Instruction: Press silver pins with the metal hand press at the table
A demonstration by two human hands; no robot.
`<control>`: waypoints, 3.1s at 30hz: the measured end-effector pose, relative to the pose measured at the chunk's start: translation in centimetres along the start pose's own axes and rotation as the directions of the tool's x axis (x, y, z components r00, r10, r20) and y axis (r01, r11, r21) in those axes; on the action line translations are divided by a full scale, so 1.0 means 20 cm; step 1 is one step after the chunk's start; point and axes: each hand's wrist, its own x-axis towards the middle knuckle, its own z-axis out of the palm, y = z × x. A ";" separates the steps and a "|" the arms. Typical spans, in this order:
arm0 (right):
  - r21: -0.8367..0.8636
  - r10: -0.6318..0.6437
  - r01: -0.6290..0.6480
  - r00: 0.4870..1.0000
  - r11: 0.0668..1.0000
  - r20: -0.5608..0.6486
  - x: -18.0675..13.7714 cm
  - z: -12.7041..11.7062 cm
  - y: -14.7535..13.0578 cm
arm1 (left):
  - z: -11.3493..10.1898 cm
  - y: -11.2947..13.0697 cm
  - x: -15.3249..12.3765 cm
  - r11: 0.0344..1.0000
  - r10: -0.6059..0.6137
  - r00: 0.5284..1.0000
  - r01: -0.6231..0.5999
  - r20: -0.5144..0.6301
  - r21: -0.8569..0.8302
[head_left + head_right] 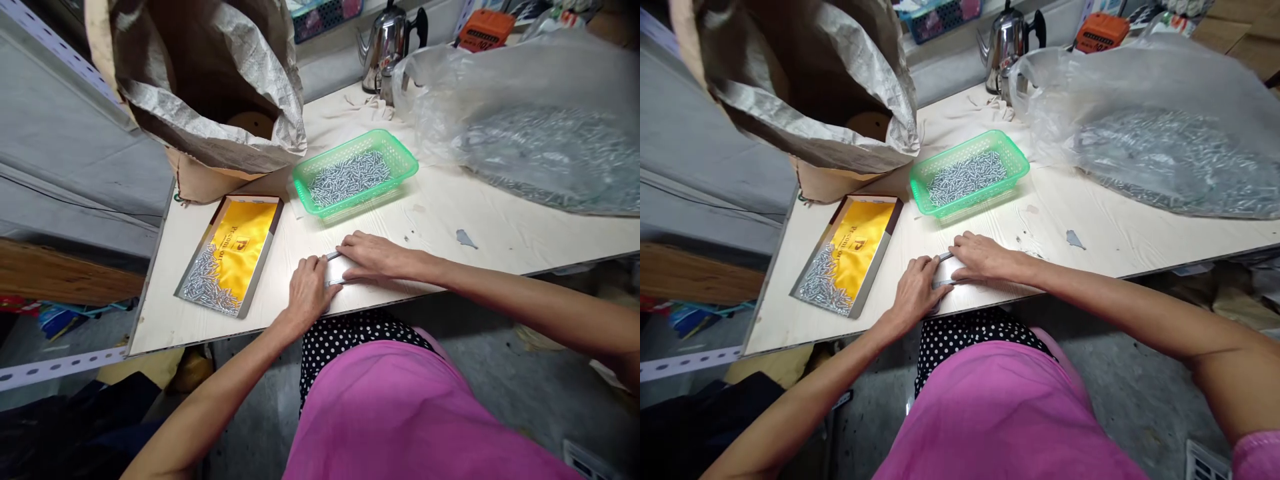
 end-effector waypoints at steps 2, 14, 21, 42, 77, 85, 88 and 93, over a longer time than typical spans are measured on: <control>-0.004 0.015 -0.015 1.000 1.000 -0.017 0.01 0.01 0.04 | 0.03 0.06 -0.07 0.997 0.068 0.995 -0.070 -0.068 -0.018; -0.185 0.058 -0.079 0.992 0.980 -0.115 0.21 -0.04 -0.02 | 0.17 0.24 -0.18 0.915 0.183 0.975 -0.216 -0.126 -0.341; -0.075 -0.544 0.542 0.839 0.837 -0.007 0.25 0.10 -0.36 | 0.09 0.21 -0.42 0.829 0.422 0.858 -0.496 -0.292 -0.259; -0.013 0.009 -0.021 0.799 1.000 -0.601 0.14 -0.24 0.04 | -0.18 -1.12 -0.28 0.779 -0.600 0.793 0.610 -0.106 0.146; 0.131 0.058 -0.031 0.976 0.991 -0.208 -0.06 0.25 -0.27 | -0.02 -0.24 -0.23 0.464 -0.370 0.814 0.579 0.447 -0.671; 0.101 0.096 -0.080 0.981 0.992 -0.168 -0.07 0.24 -0.29 | -0.03 -0.27 -0.18 0.484 -0.249 0.778 0.616 0.577 -0.622; 0.090 0.086 -0.070 0.979 0.993 -0.183 -0.07 0.25 -0.29 | -0.06 -0.27 -0.16 0.513 -0.245 0.746 0.642 0.619 -0.570; 0.076 0.060 -0.043 0.967 0.996 -0.247 -0.07 0.30 -0.27 | -0.09 -0.26 -0.14 0.541 -0.242 0.733 0.646 0.635 -0.539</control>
